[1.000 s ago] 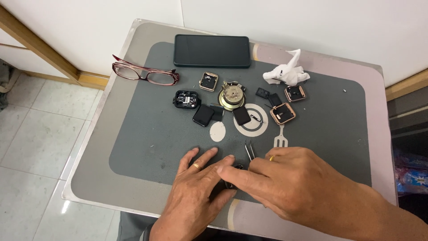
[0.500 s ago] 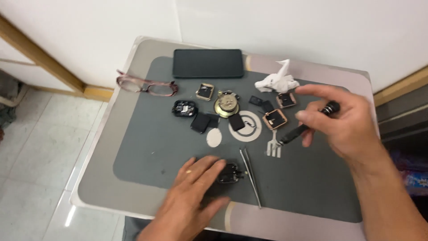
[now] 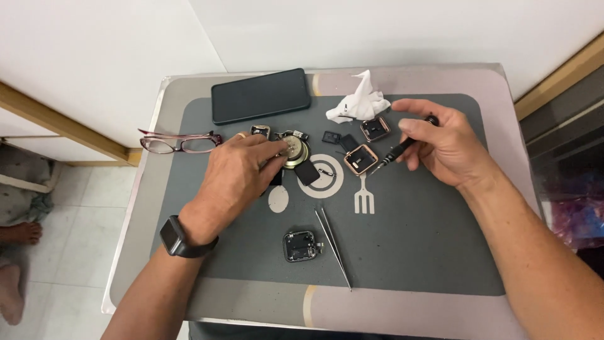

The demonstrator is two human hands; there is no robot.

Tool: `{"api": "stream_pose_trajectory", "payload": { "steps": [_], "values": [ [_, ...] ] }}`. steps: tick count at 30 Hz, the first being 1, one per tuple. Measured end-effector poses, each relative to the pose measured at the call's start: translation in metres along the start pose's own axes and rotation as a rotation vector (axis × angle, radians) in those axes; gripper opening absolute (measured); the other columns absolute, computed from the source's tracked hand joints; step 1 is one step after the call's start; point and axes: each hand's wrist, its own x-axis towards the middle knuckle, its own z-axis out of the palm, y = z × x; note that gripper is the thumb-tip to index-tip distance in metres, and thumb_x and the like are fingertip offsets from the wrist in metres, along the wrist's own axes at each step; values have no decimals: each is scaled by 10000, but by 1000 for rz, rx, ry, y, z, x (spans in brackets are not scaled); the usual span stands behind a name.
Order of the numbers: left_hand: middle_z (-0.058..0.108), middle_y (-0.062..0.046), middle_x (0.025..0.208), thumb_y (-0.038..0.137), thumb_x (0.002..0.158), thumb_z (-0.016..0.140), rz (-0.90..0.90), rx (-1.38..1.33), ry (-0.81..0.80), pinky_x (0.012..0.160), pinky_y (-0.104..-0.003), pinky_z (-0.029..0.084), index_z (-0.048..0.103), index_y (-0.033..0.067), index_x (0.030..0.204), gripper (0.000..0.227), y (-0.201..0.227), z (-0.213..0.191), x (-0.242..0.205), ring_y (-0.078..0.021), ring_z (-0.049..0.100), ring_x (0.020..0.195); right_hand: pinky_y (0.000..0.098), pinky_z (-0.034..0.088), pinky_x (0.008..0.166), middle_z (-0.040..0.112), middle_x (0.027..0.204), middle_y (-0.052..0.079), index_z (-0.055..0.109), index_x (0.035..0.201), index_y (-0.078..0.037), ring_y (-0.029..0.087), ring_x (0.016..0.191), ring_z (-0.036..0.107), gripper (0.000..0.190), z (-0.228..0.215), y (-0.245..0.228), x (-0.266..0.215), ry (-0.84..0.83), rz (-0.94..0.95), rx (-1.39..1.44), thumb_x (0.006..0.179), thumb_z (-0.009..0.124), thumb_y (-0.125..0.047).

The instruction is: The person uses tweezers to manipulate small components inside a disassembled smartwatch case on a workbench. They then use a screwdriver to tighten a screw on a small metal part before returning to the watch case to continue the repair.

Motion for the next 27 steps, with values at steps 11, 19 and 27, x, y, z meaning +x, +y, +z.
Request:
{"api": "stream_pose_trajectory", "payload": {
  "steps": [11,19,27],
  "values": [
    [614,-11,826,154,1021,701,255,-29,60,659,-356,494,748,120,980,71,-1,-4,16,-236,542,708,284,528,378,688,767,153,654,1327,-29,261,562,688,460,3,-7,2,-74,7,-61,884,718,-131],
    [692,-8,806,128,1031,667,318,-55,18,746,-327,504,729,92,888,161,0,-9,26,-200,609,707,291,536,379,657,743,160,665,1311,-14,276,574,687,431,3,-7,4,-95,5,-68,893,715,-107],
    [723,-61,881,126,1004,677,252,-99,18,729,-388,502,730,52,977,95,-1,-5,27,-272,605,741,295,560,413,629,819,138,679,1297,-17,280,591,686,438,4,-8,4,-102,23,-90,875,728,-123]
  ]
}}
